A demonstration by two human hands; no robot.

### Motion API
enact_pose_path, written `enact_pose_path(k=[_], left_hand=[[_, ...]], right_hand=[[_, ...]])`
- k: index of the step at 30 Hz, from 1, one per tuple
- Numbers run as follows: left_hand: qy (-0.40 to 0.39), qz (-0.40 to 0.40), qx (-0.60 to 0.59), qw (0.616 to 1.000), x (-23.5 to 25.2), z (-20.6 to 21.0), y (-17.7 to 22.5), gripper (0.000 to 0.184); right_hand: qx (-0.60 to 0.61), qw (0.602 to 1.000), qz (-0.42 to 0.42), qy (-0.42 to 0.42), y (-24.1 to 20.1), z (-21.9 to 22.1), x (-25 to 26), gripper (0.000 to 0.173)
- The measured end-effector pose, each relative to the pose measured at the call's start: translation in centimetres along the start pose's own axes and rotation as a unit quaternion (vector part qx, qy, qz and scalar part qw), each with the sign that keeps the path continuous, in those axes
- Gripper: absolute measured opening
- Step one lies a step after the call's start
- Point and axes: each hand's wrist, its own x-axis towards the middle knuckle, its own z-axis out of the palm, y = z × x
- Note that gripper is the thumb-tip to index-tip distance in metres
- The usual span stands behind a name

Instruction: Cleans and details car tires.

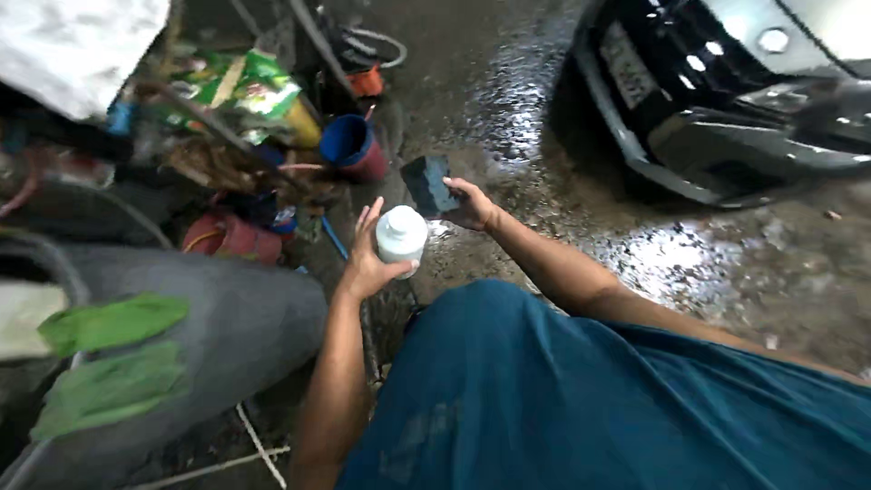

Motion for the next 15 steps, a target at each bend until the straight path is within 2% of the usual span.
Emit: enact_pose_path(k=[3,5,7,11,15], left_hand=[[-0.028,-0.031,0.015,0.999,4.4,6.4,6.0,0.101],[-0.079,0.01,0.077,0.994,8.5,11.2,10.3,0.101],[-0.14,0.07,0.169,0.973,12.9,15.6,15.5,0.1],[-0.228,0.249,0.344,0.876,21.1,25.5,26.8,0.092],[-0.255,0.379,0.431,0.778,26.1,35.2,38.6,0.084]], right_hand=[[0.003,0.995,-0.044,0.087,-4.7,-7.3,-9.1,0.043],[-0.016,0.986,-0.068,0.152,-7.8,-11.9,-16.4,0.05],[-0.017,0.977,-0.086,0.193,-10.3,-16.2,-23.0,0.058],[0.044,0.949,-0.146,0.277,-13.2,-24.0,-35.0,0.057],[0.058,0.906,-0.216,0.36,-15.5,-27.8,-44.1,0.066]])
